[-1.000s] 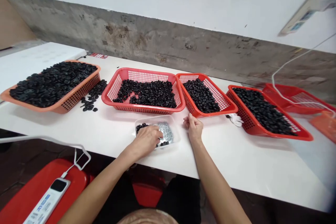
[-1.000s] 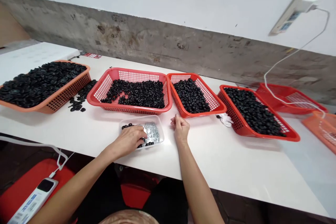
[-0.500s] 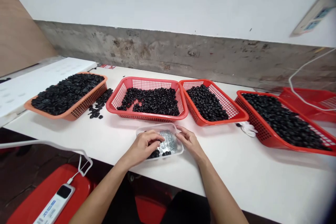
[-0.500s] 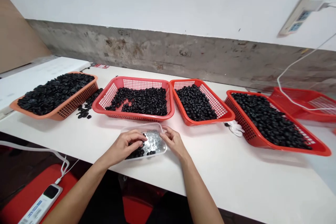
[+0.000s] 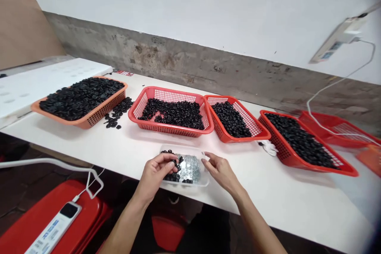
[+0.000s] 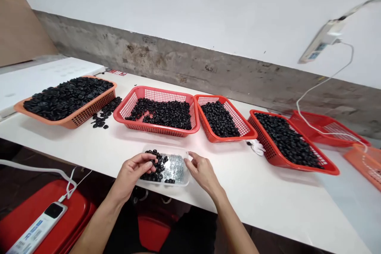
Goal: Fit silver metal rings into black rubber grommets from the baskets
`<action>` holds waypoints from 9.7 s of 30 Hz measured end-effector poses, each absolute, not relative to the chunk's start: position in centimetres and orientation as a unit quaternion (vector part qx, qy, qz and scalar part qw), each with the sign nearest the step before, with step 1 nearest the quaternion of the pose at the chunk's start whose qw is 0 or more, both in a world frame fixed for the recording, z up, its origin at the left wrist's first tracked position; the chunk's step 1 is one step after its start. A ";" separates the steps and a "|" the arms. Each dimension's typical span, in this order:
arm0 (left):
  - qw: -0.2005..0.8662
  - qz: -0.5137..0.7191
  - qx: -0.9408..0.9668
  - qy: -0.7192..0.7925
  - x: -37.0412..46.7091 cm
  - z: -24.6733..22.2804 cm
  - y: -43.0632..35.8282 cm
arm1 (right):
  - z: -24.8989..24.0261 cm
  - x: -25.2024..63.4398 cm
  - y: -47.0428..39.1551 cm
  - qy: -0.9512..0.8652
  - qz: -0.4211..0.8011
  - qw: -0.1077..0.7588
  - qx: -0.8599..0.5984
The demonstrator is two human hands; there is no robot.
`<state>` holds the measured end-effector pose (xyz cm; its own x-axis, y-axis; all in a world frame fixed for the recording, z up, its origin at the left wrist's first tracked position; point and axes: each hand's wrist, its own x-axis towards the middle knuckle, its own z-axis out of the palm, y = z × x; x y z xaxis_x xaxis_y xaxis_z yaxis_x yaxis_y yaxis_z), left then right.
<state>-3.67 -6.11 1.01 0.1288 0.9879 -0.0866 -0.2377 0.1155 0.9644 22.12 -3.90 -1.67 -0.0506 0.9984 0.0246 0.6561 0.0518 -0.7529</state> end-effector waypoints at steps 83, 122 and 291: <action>0.482 0.478 0.512 0.527 2.0 2.3 -4.0 | 8.1 19.4 3.0 -0.857 0.352 0.183 -0.330; 0.620 0.471 0.439 0.448 2.2 2.4 -4.3 | 9.0 19.6 1.9 -0.877 0.326 0.158 -0.316; 0.557 0.451 0.498 0.488 0.7 2.1 -4.5 | 9.2 19.9 1.7 -0.868 0.307 0.084 -0.382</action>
<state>0.73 -4.48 2.12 0.1170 0.9886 -0.0944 -0.0169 0.0970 0.9951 19.85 1.68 9.23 -0.6936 0.7149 -0.0890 0.6119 0.5195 -0.5963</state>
